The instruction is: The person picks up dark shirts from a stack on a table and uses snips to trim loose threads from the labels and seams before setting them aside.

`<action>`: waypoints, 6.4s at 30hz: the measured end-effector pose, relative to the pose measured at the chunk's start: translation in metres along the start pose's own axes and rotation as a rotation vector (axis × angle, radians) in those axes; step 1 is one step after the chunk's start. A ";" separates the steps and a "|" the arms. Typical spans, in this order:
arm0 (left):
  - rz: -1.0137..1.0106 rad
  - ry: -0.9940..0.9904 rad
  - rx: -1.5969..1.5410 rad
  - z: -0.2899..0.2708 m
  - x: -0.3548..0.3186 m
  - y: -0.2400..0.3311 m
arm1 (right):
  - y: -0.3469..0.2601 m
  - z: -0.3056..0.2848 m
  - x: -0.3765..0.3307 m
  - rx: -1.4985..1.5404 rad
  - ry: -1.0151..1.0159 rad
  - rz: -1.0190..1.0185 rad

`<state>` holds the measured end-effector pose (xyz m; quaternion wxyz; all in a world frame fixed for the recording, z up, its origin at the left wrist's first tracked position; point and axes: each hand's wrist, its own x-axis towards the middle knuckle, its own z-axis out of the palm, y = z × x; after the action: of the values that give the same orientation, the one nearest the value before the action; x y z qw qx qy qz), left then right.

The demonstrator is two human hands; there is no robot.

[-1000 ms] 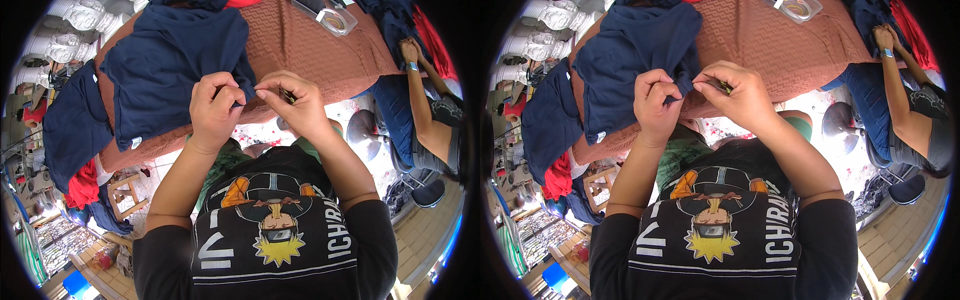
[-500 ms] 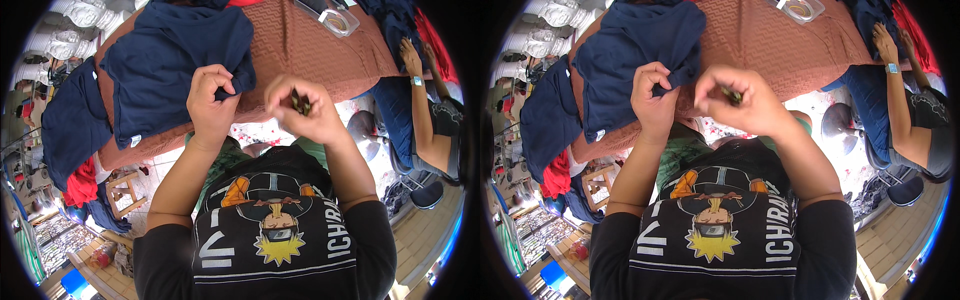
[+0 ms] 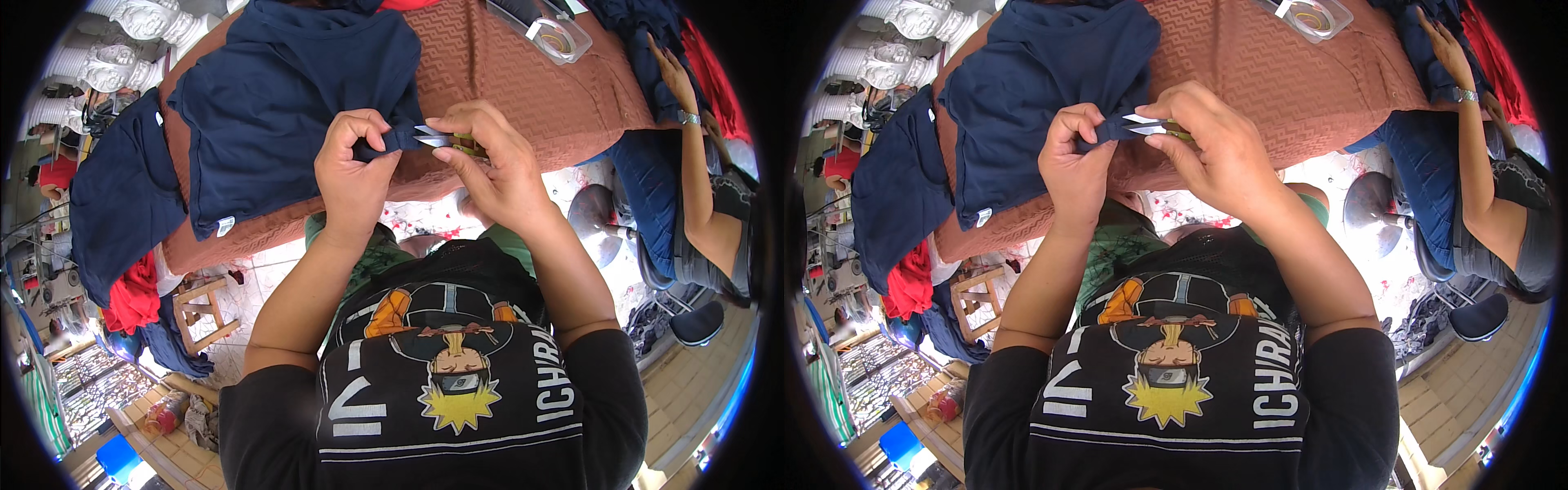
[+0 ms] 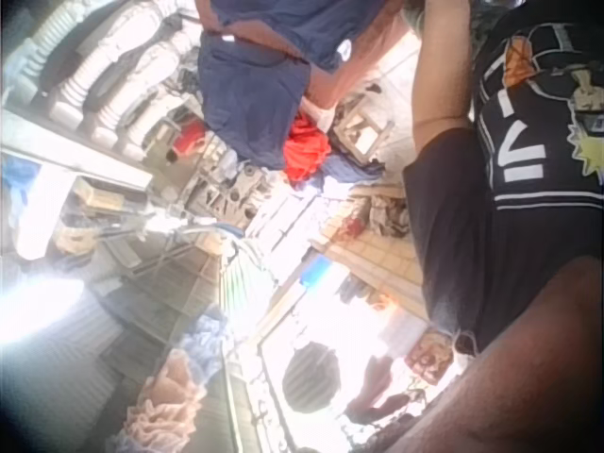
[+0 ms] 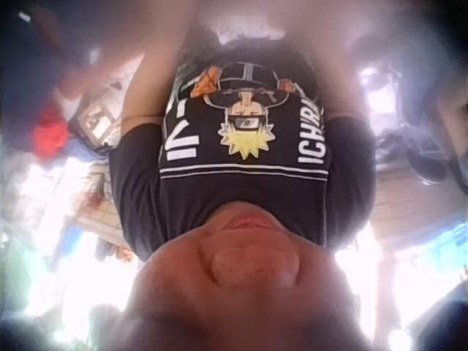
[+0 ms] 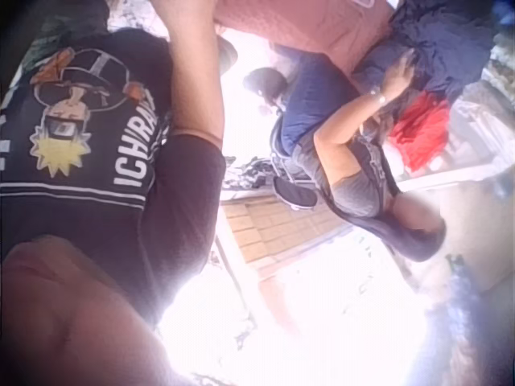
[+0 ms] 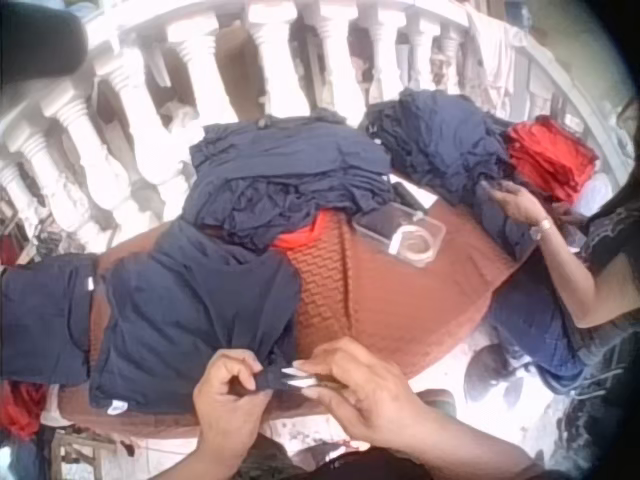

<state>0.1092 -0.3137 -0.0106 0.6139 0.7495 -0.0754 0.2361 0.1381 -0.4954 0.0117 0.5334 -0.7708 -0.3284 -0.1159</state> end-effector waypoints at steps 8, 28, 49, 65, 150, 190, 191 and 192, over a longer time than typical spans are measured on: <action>0.012 -0.002 0.007 -0.001 0.000 0.000 | 0.004 0.001 -0.001 -0.016 -0.024 -0.072; 0.000 0.065 -0.034 -0.001 0.014 0.016 | 0.005 0.019 0.009 0.017 0.067 0.036; -0.265 -0.330 -0.045 -0.015 0.015 0.025 | 0.039 -0.011 0.013 0.344 -0.182 0.488; -0.407 -0.306 -0.166 -0.010 0.013 0.031 | -0.009 -0.019 0.002 -0.123 -0.143 0.025; -0.119 -0.462 1.187 -0.087 0.008 0.062 | 0.034 -0.107 -0.004 -0.350 -0.294 0.663; -0.230 -0.727 0.582 0.107 0.039 -0.007 | 0.079 -0.084 -0.043 0.016 -0.158 0.409; -0.261 -0.732 0.561 0.106 0.042 -0.004 | 0.075 -0.086 -0.042 0.003 -0.166 0.466; -0.291 -0.736 0.540 0.105 0.044 -0.003 | 0.073 -0.089 -0.042 -0.010 -0.173 0.524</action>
<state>0.1762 -0.4051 -0.0082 0.3563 0.9188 -0.1180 -0.1221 0.1675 -0.6066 -0.0285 0.5113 -0.8391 -0.1617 0.0908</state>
